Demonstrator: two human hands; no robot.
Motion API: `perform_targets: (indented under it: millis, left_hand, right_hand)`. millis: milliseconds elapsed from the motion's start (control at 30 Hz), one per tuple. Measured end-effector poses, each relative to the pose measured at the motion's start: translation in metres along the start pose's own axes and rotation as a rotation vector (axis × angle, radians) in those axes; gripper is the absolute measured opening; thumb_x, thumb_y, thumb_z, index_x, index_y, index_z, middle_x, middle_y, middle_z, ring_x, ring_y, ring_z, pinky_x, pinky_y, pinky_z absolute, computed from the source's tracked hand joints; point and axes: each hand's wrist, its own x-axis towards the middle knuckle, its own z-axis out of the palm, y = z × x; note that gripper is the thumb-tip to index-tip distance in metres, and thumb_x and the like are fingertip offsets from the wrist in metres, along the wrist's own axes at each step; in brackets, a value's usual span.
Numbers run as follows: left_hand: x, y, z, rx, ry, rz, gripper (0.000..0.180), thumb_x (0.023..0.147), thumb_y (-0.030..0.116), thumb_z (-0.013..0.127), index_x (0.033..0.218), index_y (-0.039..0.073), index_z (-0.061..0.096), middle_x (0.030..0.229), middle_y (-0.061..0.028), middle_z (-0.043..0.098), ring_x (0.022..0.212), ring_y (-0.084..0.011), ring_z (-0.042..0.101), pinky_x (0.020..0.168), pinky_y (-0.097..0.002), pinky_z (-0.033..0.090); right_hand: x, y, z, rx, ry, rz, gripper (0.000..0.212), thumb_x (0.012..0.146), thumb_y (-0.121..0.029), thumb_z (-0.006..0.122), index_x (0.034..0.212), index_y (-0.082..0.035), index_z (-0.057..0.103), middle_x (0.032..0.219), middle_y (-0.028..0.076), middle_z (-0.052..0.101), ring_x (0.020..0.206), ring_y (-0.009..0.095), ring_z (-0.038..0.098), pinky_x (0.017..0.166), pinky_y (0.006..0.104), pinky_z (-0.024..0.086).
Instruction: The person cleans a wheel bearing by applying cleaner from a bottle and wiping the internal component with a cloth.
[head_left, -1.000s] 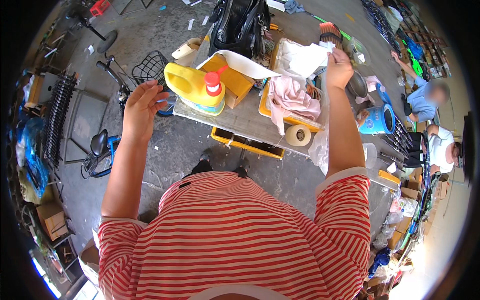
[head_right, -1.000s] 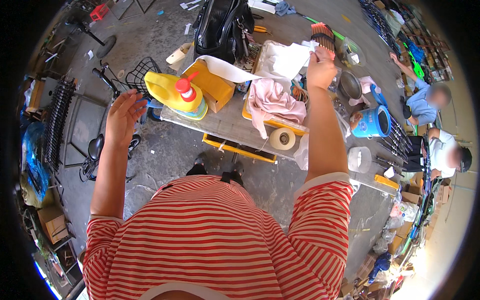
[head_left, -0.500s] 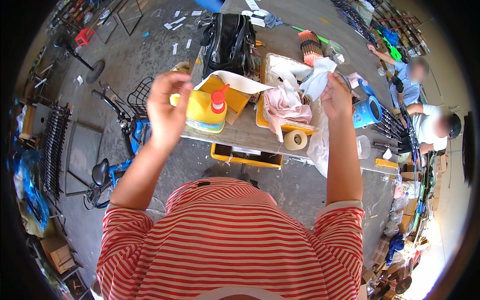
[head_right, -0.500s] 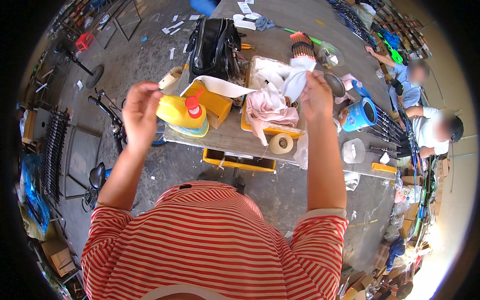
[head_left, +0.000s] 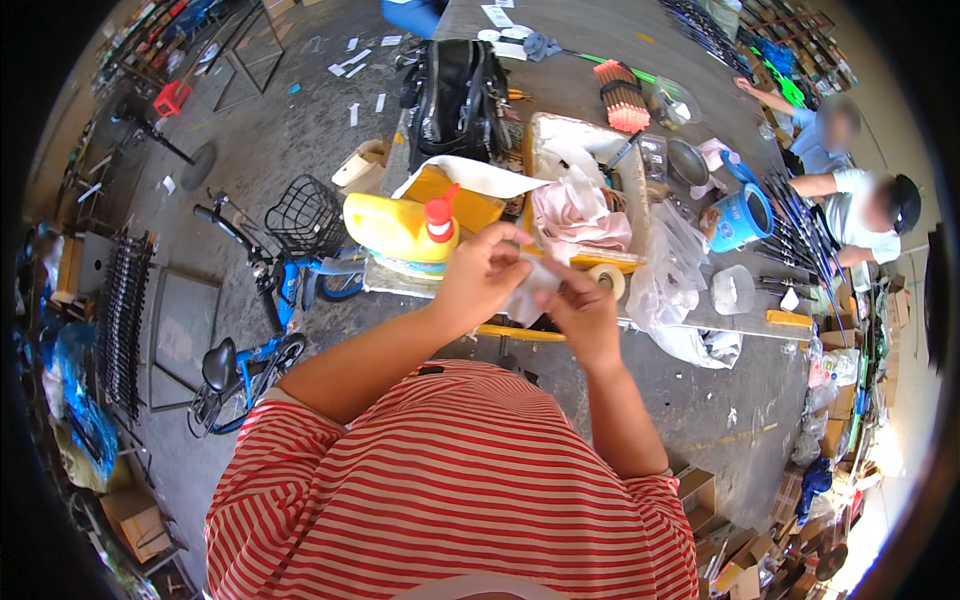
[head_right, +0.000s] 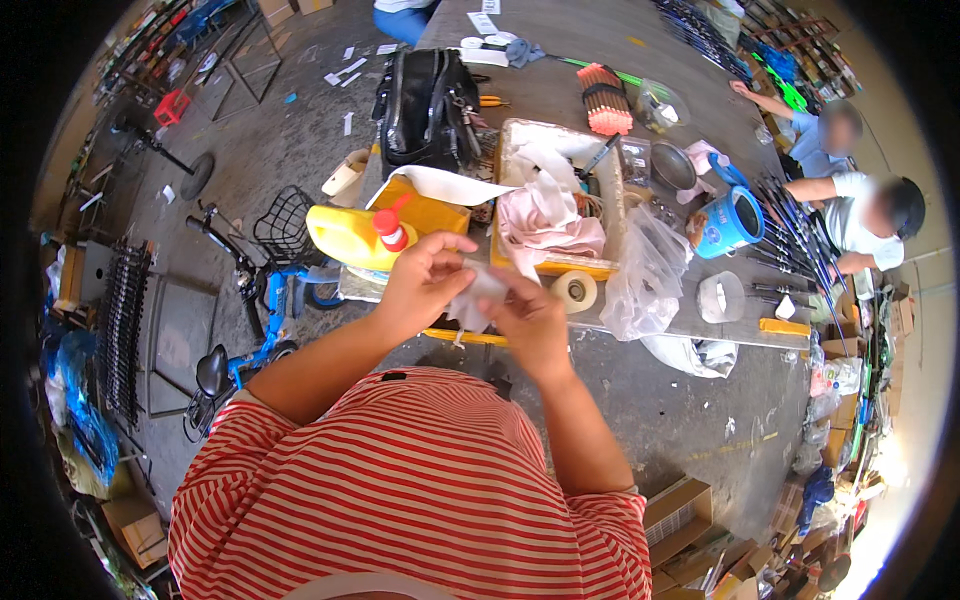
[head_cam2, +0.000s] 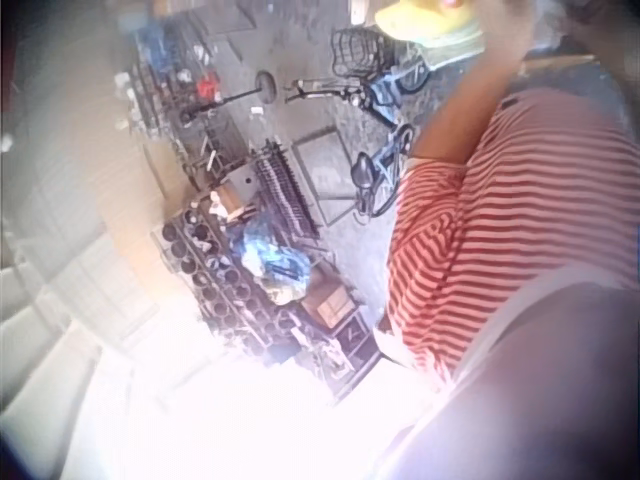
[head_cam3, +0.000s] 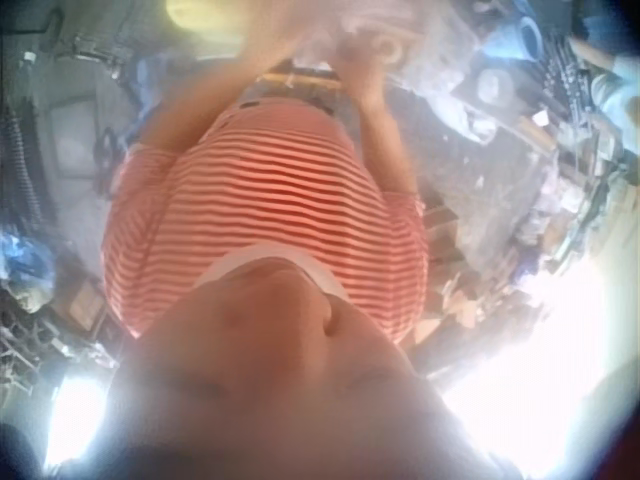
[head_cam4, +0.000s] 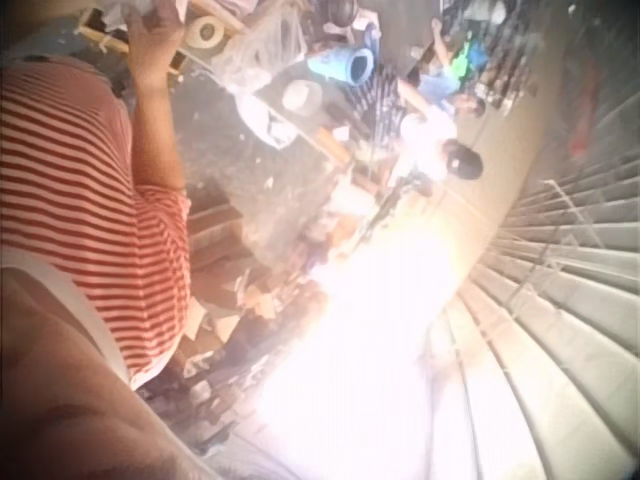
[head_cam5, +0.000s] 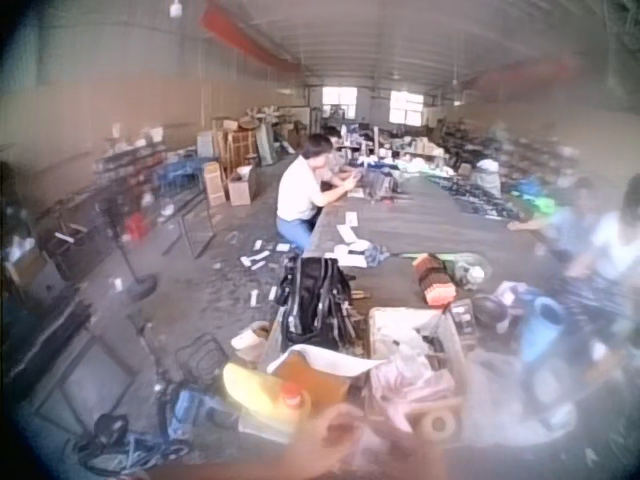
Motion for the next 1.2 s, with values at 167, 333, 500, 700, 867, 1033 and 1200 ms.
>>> perform_targets:
  millis: [167,333,500,700,867,1033,1200]
  left_hand:
    - [0.005,-0.002,0.014,0.455,0.027,0.248,0.022,0.08,0.002,0.063,0.101,0.003,0.058,0.088,-0.0094,0.063,0.077,-0.0168,0.062,0.066,-0.0271,0.05]
    - [0.064,0.008,0.044,0.791,0.021,0.484,0.011,0.076,0.004,0.063,0.086,0.001,0.059,0.086,-0.0143,0.061,0.079,-0.0327,0.06,0.069,-0.0384,0.049]
    - [0.197,-0.046,0.065,1.082,0.101,0.268,0.014,0.072,0.002,0.06,0.084,0.004,0.066,0.088,-0.0163,0.063,0.086,-0.0339,0.06,0.077,-0.0403,0.048]
    - [0.301,-0.132,0.063,1.495,-0.238,0.224,0.017,0.068,0.001,0.061,0.083,0.008,0.064,0.088,-0.0133,0.061,0.09,-0.0316,0.059,0.078,-0.0399,0.048]
    - [0.327,-0.154,0.048,1.61,-0.334,0.324,0.009,0.067,0.005,0.063,0.076,0.009,0.064,0.082,-0.0116,0.061,0.086,-0.0314,0.059,0.077,-0.041,0.047]
    - [0.348,-0.086,0.05,1.009,-0.257,-0.156,0.01,0.075,0.015,0.064,0.078,0.005,0.065,0.075,-0.0086,0.063,0.073,-0.0242,0.06,0.063,-0.0352,0.046]
    - [0.308,0.0,0.057,0.378,-0.303,-0.434,0.015,0.081,0.017,0.06,0.084,0.002,0.063,0.07,0.0003,0.054,0.065,-0.0107,0.05,0.056,-0.0251,0.039]
  right_hand:
    - [-0.01,0.031,-0.036,-0.236,0.204,0.092,0.011,0.08,-0.002,0.067,0.089,0.003,0.066,0.086,0.007,0.061,0.071,0.008,0.056,0.058,0.0222,0.045]
    - [-0.024,0.043,-0.076,-0.196,0.4,-0.14,0.009,0.081,-0.002,0.066,0.086,0.005,0.065,0.096,0.01,0.059,0.076,0.01,0.057,0.063,0.0226,0.046]
    - [-0.057,0.047,-0.121,-0.108,0.424,0.254,0.013,0.083,-0.008,0.065,0.082,0.004,0.065,0.07,0.0,0.059,0.065,0.003,0.048,0.056,0.0194,0.039]
    - [-0.097,0.056,-0.177,-0.076,0.543,0.336,0.015,0.084,-0.011,0.065,0.081,0.004,0.065,0.066,-0.003,0.057,0.063,0.003,0.046,0.056,0.0195,0.038]
    - [-0.101,0.059,-0.206,0.036,0.547,0.363,0.017,0.084,-0.012,0.065,0.081,0.004,0.065,0.067,-0.002,0.058,0.064,0.004,0.047,0.058,0.0203,0.039]
    - [-0.087,0.075,-0.215,0.138,0.524,0.402,0.018,0.085,-0.012,0.064,0.082,0.005,0.065,0.068,-0.001,0.059,0.063,0.004,0.048,0.058,0.02,0.039]
    - [-0.039,0.063,-0.197,0.182,0.416,0.324,0.019,0.086,-0.013,0.063,0.084,0.005,0.064,0.069,0.001,0.06,0.064,0.006,0.052,0.059,0.021,0.042]
